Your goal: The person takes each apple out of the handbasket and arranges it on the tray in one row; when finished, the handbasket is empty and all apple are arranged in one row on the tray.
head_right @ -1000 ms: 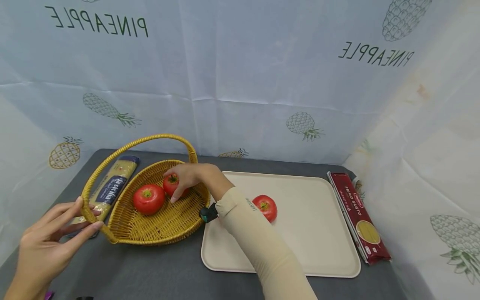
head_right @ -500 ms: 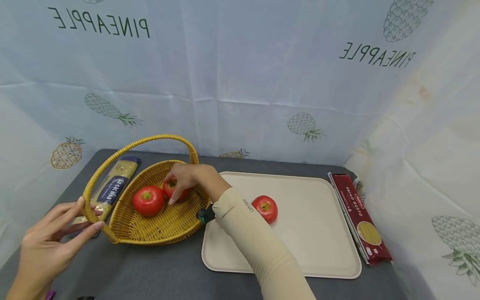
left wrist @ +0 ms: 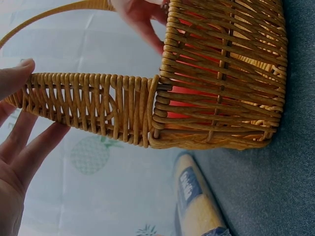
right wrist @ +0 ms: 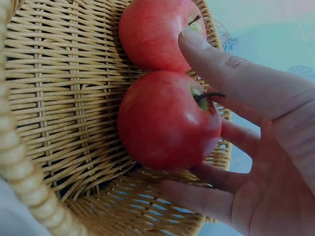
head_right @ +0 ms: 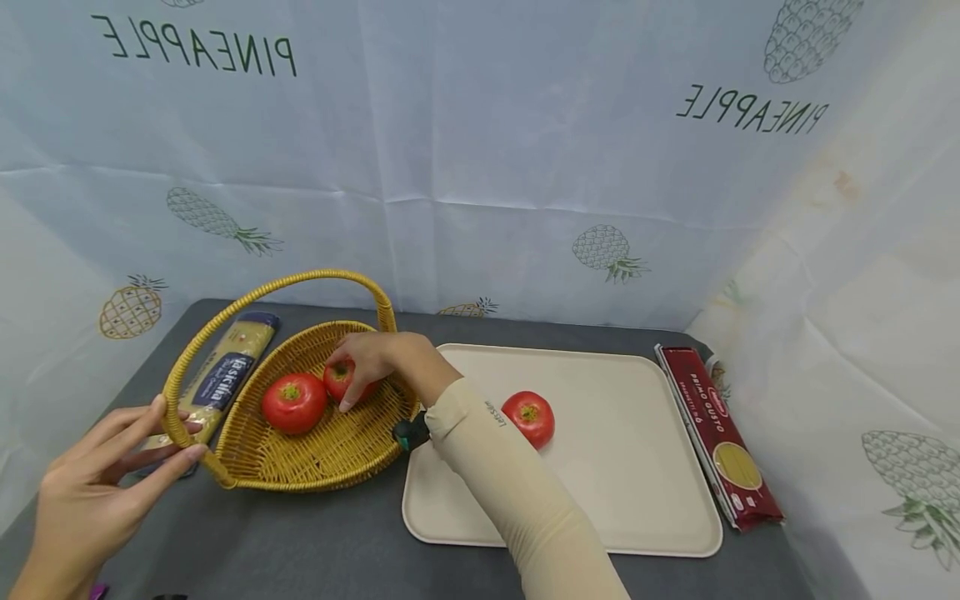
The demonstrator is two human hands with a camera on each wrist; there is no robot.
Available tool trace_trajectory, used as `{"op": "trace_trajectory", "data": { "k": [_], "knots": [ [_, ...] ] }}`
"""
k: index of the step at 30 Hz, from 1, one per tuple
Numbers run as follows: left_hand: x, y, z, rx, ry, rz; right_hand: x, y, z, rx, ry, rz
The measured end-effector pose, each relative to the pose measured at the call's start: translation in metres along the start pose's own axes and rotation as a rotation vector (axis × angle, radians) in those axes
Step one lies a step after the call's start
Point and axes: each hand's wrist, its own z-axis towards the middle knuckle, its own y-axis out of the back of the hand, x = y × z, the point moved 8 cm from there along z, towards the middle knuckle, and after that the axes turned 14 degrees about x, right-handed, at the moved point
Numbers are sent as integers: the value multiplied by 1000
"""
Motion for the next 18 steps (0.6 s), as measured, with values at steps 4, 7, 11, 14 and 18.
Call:
{"op": "trace_trajectory", "data": {
  "k": [4, 7, 11, 14, 18],
  "knots": [
    [1, 1, -1, -7, 5, 5, -1, 0, 0, -5, 16, -3],
    [2, 2, -2, -9, 12, 8, -1, 0, 1, -11, 13, 2],
    [3, 2, -3, -5, 7, 10, -1, -1, 1, -15, 8, 7],
    [3, 2, -3, -3, 3, 9, -2, -2, 0, -11, 5, 22],
    [4, 1, -3, -2, 10, 12, -3, -4, -1, 1, 5, 55]
  ]
}}
